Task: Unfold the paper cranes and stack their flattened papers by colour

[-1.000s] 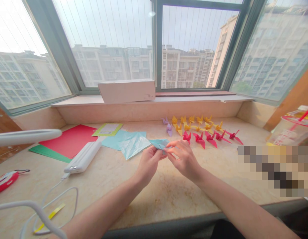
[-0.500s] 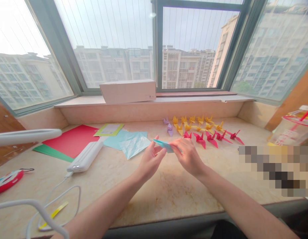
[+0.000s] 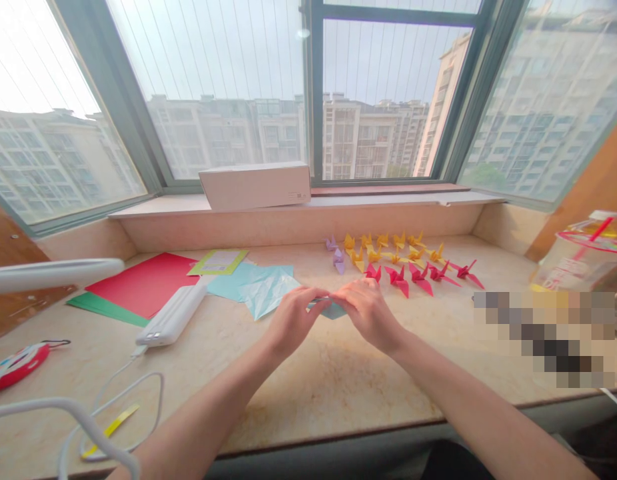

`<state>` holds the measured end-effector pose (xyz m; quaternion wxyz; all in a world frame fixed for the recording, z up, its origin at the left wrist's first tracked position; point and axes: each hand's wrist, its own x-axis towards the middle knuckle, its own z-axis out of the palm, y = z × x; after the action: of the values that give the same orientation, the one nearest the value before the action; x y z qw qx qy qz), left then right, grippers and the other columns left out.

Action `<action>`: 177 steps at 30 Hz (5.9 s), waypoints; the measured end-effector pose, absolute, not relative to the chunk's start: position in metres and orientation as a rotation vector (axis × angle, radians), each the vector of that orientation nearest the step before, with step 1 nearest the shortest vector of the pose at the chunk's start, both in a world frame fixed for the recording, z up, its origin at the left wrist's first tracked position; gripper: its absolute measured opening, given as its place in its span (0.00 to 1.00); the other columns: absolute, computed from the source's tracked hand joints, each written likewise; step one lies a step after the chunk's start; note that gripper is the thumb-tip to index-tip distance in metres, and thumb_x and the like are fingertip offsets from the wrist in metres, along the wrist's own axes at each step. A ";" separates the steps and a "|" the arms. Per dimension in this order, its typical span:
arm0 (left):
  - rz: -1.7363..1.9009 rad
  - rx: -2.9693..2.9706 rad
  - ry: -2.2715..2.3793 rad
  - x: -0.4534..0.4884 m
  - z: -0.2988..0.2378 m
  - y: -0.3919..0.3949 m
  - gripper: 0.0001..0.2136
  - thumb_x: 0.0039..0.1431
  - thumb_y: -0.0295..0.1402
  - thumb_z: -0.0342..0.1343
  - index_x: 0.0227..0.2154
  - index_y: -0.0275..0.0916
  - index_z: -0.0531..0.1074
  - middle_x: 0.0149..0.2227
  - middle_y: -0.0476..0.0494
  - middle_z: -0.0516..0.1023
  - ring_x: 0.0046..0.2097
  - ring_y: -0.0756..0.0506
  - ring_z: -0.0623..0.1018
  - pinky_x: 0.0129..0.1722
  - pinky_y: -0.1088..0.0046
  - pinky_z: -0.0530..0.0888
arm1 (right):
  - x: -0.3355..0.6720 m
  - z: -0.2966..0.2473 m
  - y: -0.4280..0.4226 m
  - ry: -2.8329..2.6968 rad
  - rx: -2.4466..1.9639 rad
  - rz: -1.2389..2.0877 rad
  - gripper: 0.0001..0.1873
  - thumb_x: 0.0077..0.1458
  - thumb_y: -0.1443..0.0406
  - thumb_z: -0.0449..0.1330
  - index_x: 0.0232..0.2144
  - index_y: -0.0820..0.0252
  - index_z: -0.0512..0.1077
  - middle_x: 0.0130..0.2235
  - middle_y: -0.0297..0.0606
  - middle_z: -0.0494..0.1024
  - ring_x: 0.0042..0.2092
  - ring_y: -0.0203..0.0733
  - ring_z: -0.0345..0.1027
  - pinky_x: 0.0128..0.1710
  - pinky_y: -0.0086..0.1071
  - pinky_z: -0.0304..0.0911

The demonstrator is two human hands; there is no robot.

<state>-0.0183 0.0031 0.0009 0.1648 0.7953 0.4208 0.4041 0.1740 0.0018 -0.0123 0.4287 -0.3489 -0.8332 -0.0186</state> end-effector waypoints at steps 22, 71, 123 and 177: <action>1.134 1.413 0.802 -0.006 0.003 -0.005 0.08 0.60 0.36 0.58 0.36 0.40 0.65 0.27 0.51 0.75 0.29 0.52 0.72 0.31 0.77 0.66 | 0.163 -0.015 0.005 -1.540 -0.946 0.739 0.11 0.57 0.56 0.62 0.37 0.57 0.73 0.35 0.39 0.79 0.37 0.45 0.72 0.38 0.36 0.65; 1.199 1.275 0.815 0.001 0.001 -0.011 0.15 0.56 0.41 0.61 0.36 0.32 0.79 0.35 0.38 0.83 0.38 0.41 0.81 0.43 0.62 0.77 | 0.167 -0.013 -0.008 -1.973 -0.904 -0.099 0.11 0.60 0.67 0.57 0.41 0.54 0.78 0.43 0.42 0.78 0.42 0.48 0.71 0.45 0.44 0.62; 1.135 1.195 0.590 0.004 -0.004 -0.010 0.13 0.62 0.42 0.57 0.36 0.37 0.64 0.39 0.39 0.83 0.43 0.41 0.82 0.48 0.57 0.76 | 0.161 -0.011 -0.003 -1.438 -0.960 0.752 0.13 0.57 0.56 0.61 0.36 0.60 0.76 0.37 0.42 0.82 0.40 0.47 0.76 0.43 0.38 0.69; 1.342 1.466 0.941 0.001 0.002 -0.008 0.13 0.57 0.41 0.61 0.27 0.36 0.71 0.25 0.46 0.77 0.28 0.48 0.76 0.30 0.74 0.71 | 0.154 -0.012 -0.004 -1.460 -0.900 1.053 0.16 0.55 0.57 0.62 0.40 0.61 0.79 0.37 0.41 0.83 0.38 0.45 0.77 0.40 0.38 0.72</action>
<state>0.0013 -0.0079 0.0018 0.4541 0.5939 0.3813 0.5437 0.1540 -0.0036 -0.0118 0.5350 -0.3776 -0.6130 0.4420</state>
